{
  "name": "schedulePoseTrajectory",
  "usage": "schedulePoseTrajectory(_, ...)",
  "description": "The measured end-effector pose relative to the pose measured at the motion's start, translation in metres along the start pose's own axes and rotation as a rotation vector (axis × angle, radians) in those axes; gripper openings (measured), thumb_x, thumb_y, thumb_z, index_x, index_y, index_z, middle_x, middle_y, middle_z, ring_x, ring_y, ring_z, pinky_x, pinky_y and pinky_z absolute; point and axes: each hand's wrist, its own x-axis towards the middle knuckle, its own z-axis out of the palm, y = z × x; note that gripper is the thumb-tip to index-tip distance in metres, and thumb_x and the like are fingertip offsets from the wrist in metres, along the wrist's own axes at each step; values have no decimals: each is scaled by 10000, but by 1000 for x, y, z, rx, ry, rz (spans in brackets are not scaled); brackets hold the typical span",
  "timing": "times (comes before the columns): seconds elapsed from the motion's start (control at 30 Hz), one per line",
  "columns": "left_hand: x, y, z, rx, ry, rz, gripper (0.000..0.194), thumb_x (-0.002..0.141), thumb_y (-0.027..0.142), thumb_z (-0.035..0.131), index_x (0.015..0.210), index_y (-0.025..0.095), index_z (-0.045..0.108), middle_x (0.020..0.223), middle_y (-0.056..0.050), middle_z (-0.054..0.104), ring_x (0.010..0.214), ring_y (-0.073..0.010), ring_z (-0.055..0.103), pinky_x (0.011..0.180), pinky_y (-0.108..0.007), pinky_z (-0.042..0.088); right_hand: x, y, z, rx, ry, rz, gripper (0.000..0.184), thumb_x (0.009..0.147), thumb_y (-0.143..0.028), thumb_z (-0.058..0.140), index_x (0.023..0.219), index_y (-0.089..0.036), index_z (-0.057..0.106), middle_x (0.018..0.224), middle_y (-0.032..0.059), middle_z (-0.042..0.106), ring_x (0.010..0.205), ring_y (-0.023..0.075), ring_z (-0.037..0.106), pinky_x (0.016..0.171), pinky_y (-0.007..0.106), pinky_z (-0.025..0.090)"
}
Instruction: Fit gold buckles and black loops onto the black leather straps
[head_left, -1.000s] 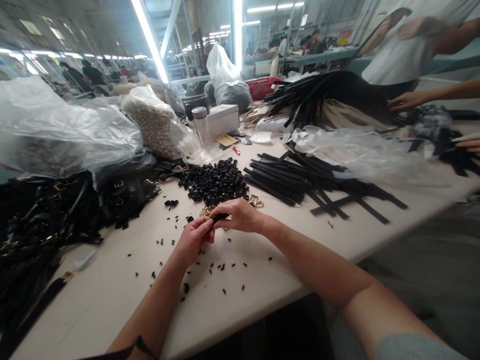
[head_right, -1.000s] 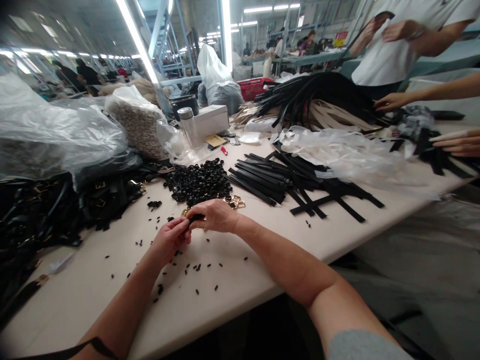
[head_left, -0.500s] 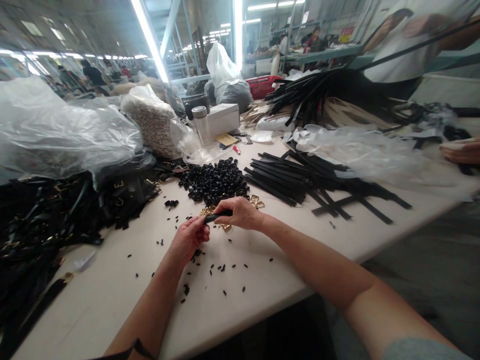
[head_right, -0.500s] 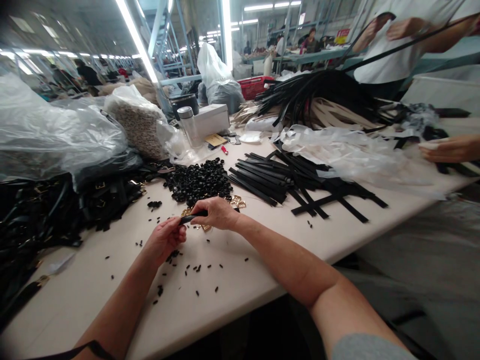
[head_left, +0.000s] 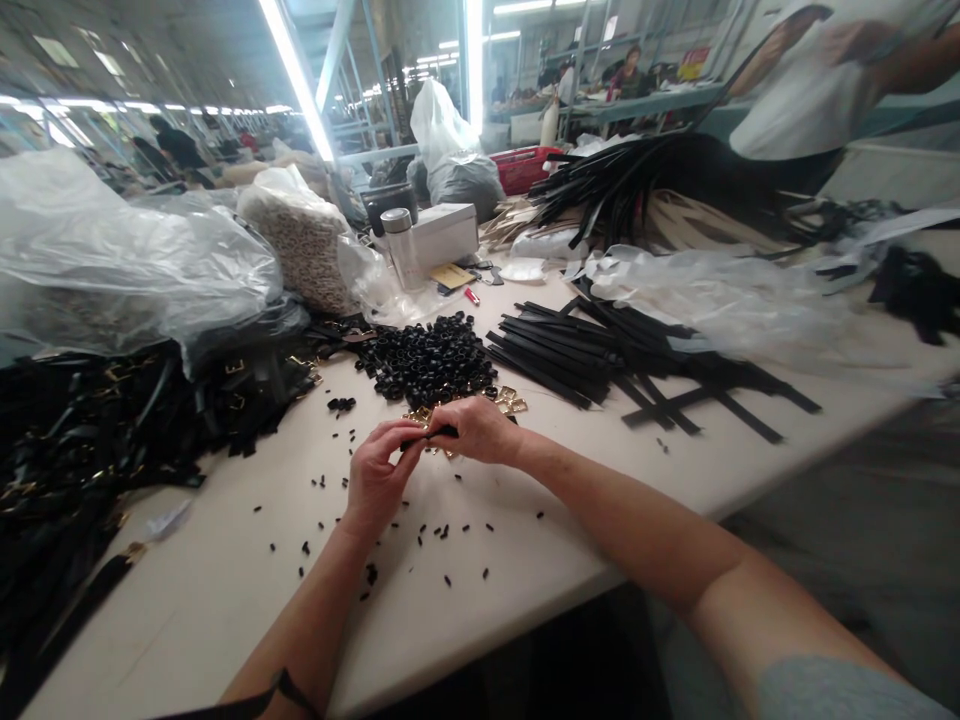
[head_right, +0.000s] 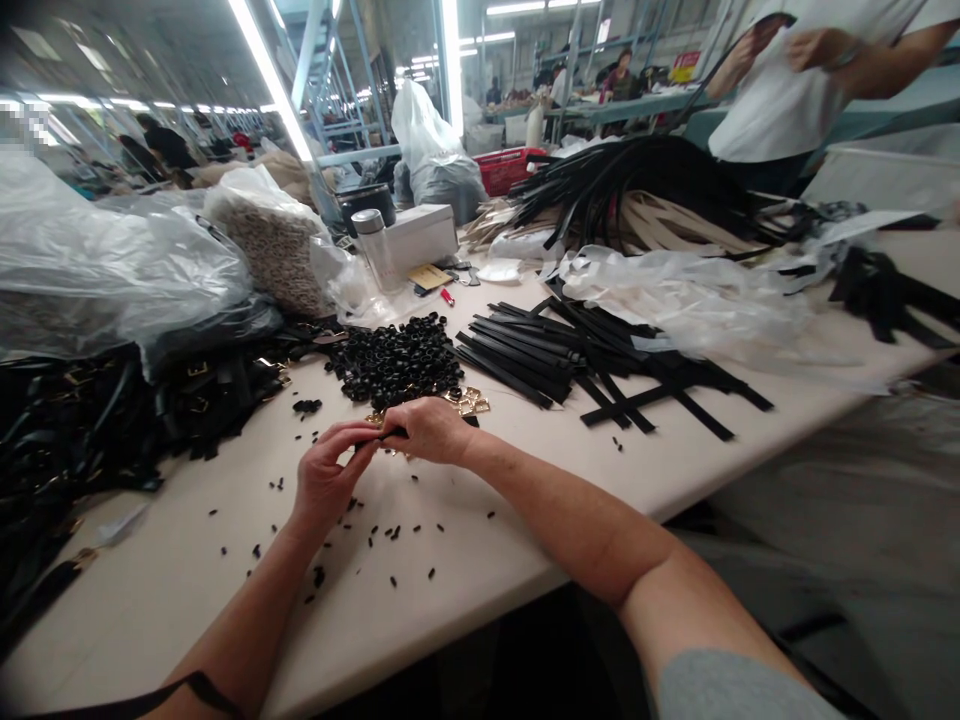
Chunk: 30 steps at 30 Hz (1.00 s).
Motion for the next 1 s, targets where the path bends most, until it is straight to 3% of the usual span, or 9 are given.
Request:
schedulePoseTrajectory(0.2, 3, 8, -3, 162, 86, 105, 75, 846, 246, 607, 822, 203, 665, 929, -52, 650, 877, -188, 620, 834, -339, 504, 2, 1, -3, 51, 10, 35, 98, 797, -289, 702, 804, -191, 695, 745, -1, 693, 660, 108, 582, 596, 202, 336)
schedulePoseTrajectory(0.27, 4, 5, -8, 130, 208, 28, 125, 853, 298, 596, 805, 192, 640, 930, -55, 644, 888, -193, 615, 839, -346, 499, 3, 3, -8, 71, 49, 78, 98, 794, -282, 705, 793, -185, 690, 742, -2, 689, 654, 104, 581, 590, 200, 337)
schedulePoseTrajectory(0.37, 6, -7, -16, -61, 338, -239, 268, 875, 427, 541, 839, 176, 629, 876, -54, 656, 831, -188, 626, 784, -334, 512, 3, 5, -12, 84, 106, 107, 84, 791, -261, 706, 786, -180, 685, 736, -3, 686, 640, 96, 576, 587, 199, 339)
schedulePoseTrajectory(0.47, 8, -15, -19, -284, 233, -494, 384, 828, 530, 570, 838, 155, 652, 768, -52, 675, 728, -181, 637, 728, -316, 515, 2, 4, -11, 76, 122, 71, 86, 789, -269, 706, 793, -186, 686, 748, -4, 692, 639, 95, 576, 585, 201, 337)
schedulePoseTrajectory(0.57, 7, -14, -14, -405, 79, -613, 396, 744, 533, 673, 788, 139, 676, 700, -53, 682, 654, -166, 624, 692, -291, 505, 1, 2, -7, 46, 121, 43, 97, 790, -286, 705, 794, -190, 688, 728, -8, 690, 636, 99, 579, 584, 203, 338)
schedulePoseTrajectory(0.8, 6, 0, -4, -542, 17, -698, 369, 695, 501, 728, 711, 135, 680, 648, -54, 668, 580, -139, 589, 617, -258, 482, 0, -5, -6, 64, 133, -52, 184, 811, -331, 692, 953, -213, 687, 910, 15, 721, 787, 130, 651, 681, 214, 425)
schedulePoseTrajectory(1.0, 5, 2, 0, -563, 17, -690, 326, 700, 472, 723, 710, 149, 680, 650, -46, 668, 594, -149, 594, 631, -273, 494, 0, -4, -1, 122, 145, -56, 158, 813, -333, 695, 915, -212, 696, 877, 20, 716, 753, 129, 653, 685, 222, 445)
